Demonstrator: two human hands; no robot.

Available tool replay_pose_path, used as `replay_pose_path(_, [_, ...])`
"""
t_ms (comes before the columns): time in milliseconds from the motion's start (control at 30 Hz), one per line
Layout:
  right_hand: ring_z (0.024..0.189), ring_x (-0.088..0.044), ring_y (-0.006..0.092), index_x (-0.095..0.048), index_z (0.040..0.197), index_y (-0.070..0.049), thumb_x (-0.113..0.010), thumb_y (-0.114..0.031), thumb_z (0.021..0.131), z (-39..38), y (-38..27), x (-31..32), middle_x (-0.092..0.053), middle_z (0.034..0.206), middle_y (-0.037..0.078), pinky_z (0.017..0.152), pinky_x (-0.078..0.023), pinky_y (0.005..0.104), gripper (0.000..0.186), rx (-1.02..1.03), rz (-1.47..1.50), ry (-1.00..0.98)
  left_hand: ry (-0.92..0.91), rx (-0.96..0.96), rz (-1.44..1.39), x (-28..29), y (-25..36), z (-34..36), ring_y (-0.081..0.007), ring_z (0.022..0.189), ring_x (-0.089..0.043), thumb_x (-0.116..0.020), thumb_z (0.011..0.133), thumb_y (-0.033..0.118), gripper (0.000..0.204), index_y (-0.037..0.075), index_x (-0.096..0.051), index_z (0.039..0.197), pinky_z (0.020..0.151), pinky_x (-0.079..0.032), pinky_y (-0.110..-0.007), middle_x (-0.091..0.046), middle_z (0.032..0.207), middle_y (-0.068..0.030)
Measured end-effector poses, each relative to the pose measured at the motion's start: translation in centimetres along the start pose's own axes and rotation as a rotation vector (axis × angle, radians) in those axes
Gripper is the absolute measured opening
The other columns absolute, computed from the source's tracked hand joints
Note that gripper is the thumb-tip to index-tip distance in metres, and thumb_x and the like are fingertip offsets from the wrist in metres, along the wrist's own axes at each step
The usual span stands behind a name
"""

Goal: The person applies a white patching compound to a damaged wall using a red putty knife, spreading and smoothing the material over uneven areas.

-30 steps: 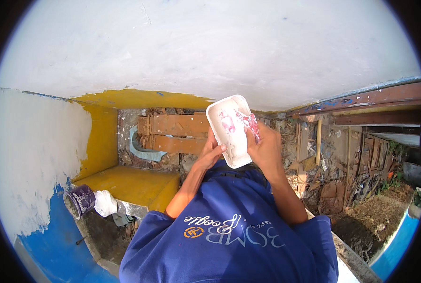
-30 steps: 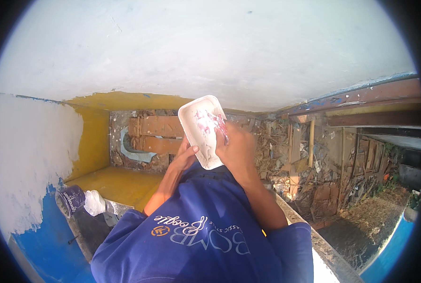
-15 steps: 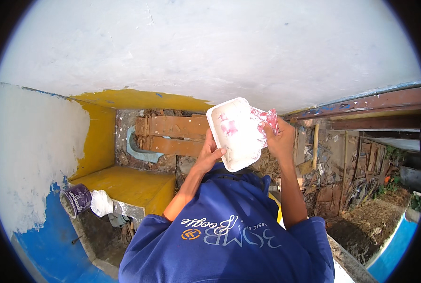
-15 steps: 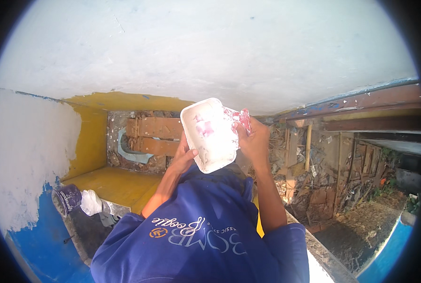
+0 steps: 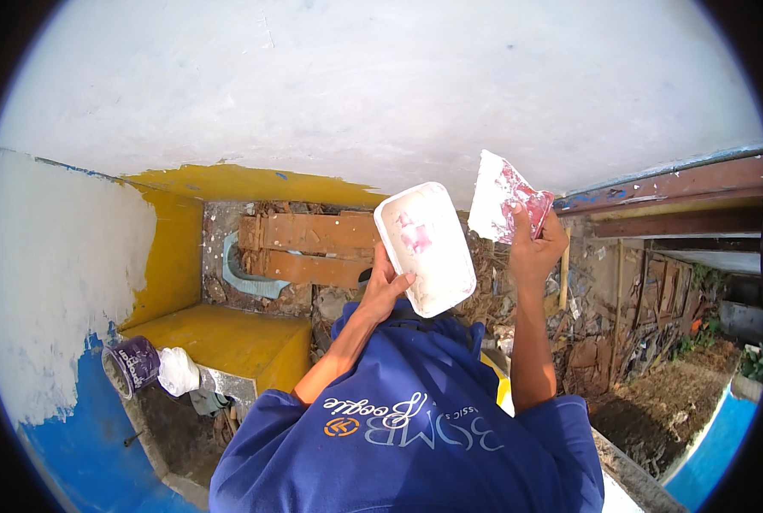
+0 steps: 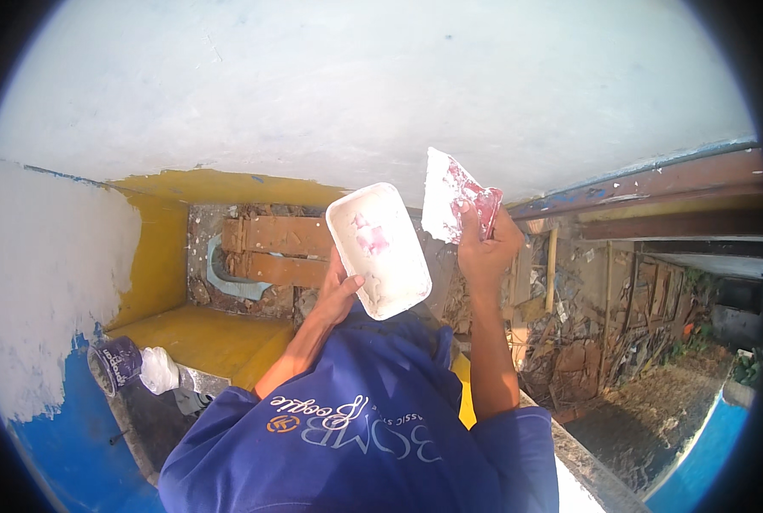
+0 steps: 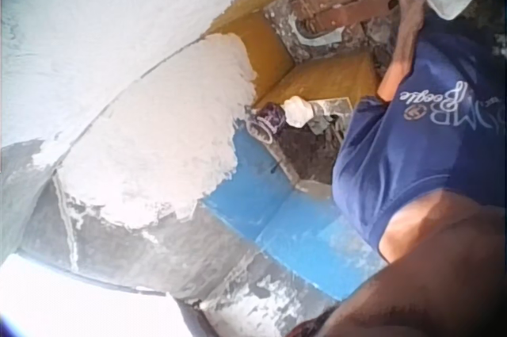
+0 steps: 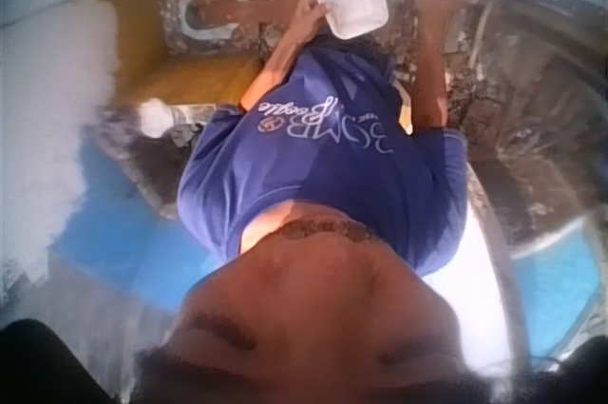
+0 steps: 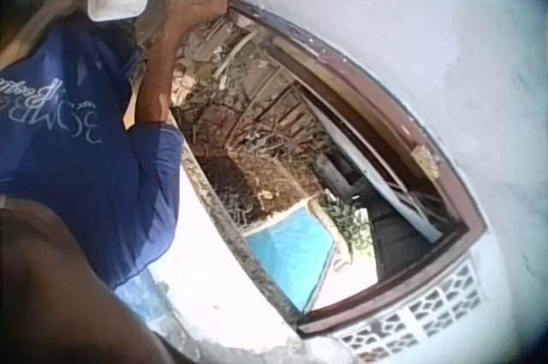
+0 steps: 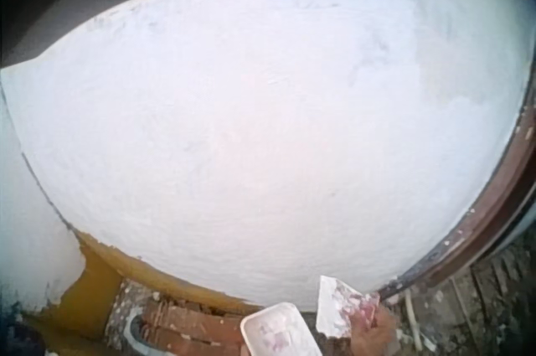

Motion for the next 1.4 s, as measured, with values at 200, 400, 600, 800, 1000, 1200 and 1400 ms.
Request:
replay_pose_path(200, [0.077, -0.061, 0.0064, -0.071, 0.105, 0.004, -0.070, -0.005, 0.089, 0.6, -1.9, 3.4, -0.073, 0.090, 0.005, 0.069, -0.049, 0.0236, 0.018, -0.022, 0.064, 0.140, 0.056, -0.028, -0.047, 0.3, 1.1, 0.1, -0.0250, 0.127, -0.051, -0.079, 0.083, 0.024, 0.089, 0.005, -0.018, 0.144, 0.100, -0.050, -0.039, -0.044, 0.138, -0.0165])
replay_pose_path(400, [0.074, -0.065, 0.0122, -0.071, 0.105, 0.002, -0.071, -0.001, 0.084, -5.7, -1.1, -1.7, -0.071, 0.085, 0.009, 0.068, -0.050, 0.0268, 0.021, -0.105, -0.101, -0.128, 0.184, -0.174, 0.002, 0.3, 1.8, 0.8, -0.0251, 0.127, -0.048, -0.081, 0.079, 0.015, 0.085, 0.006, -0.019, 0.137, 0.103, -0.048, -0.040, -0.041, 0.134, -0.0153])
replay_pose_path(600, [0.064, -0.063, 0.0285, -0.066, 0.094, 0.002, -0.072, -0.002, 0.080, -6.9, 0.2, -3.4, -0.065, 0.080, 0.014, 0.059, -0.048, 0.0356, 0.016, 0.059, -0.174, -0.003, 0.192, -0.224, 0.073, -0.8, 2.3, 0.5, -0.0236, 0.131, -0.042, -0.080, 0.080, 0.015, 0.086, 0.005, -0.018, 0.138, 0.107, -0.042, -0.040, -0.037, 0.136, -0.0152])
replay_pose_path(800, [0.060, -0.058, 0.0340, -0.059, 0.082, 0.001, -0.073, -0.003, 0.079, -5.5, -0.8, -4.6, -0.058, 0.072, 0.015, 0.054, -0.045, 0.0400, 0.015, 0.125, -0.239, -0.069, 0.159, -0.199, 0.205, -1.9, 1.2, 0.0, -0.0240, 0.131, -0.040, -0.081, 0.078, 0.014, 0.089, 0.004, -0.016, 0.139, 0.108, -0.041, -0.041, -0.035, 0.136, -0.0154])
replay_pose_path(1000, [0.061, -0.059, 0.0360, -0.056, 0.081, 0.001, -0.072, -0.004, 0.080, -4.8, -0.7, -5.8, -0.058, 0.072, 0.016, 0.055, -0.045, 0.0418, 0.017, 0.153, -0.185, -0.122, 0.165, -0.246, 0.230, -2.3, 0.9, 0.0, -0.0239, 0.131, -0.039, -0.082, 0.075, 0.014, 0.095, 0.002, -0.014, 0.142, 0.107, -0.041, -0.040, -0.034, 0.135, -0.0158])
replay_pose_path(1200, [0.066, -0.060, 0.0397, -0.056, 0.082, 0.001, -0.071, -0.008, 0.081, -4.6, 0.0, -7.3, -0.060, 0.076, 0.020, 0.058, -0.046, 0.0446, 0.017, 0.032, -0.205, -0.290, 0.185, -0.216, 0.318, -0.8, -0.4, 0.0, -0.0238, 0.129, -0.040, -0.081, 0.075, 0.014, 0.093, 0.001, -0.017, 0.142, 0.107, -0.041, -0.040, -0.035, 0.135, -0.0158])
replay_pose_path(1400, [0.070, -0.061, 0.0416, -0.057, 0.084, 0.001, -0.069, -0.008, 0.080, -4.5, -0.5, -6.7, -0.061, 0.080, 0.021, 0.061, -0.047, 0.0470, 0.016, -0.083, -0.274, -0.349, 0.145, -0.149, 0.203, -1.1, 0.2, -0.1, -0.0231, 0.127, -0.043, -0.078, 0.077, 0.008, 0.088, 0.003, -0.019, 0.141, 0.106, -0.041, -0.040, -0.041, 0.131, -0.0154])
Point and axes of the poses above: each hand's wrist, its own z-axis towards the middle knuckle, its own x-axis out of the back of the hand, y = z × x, the point moved 8 cm from there along z, towards the middle knuckle
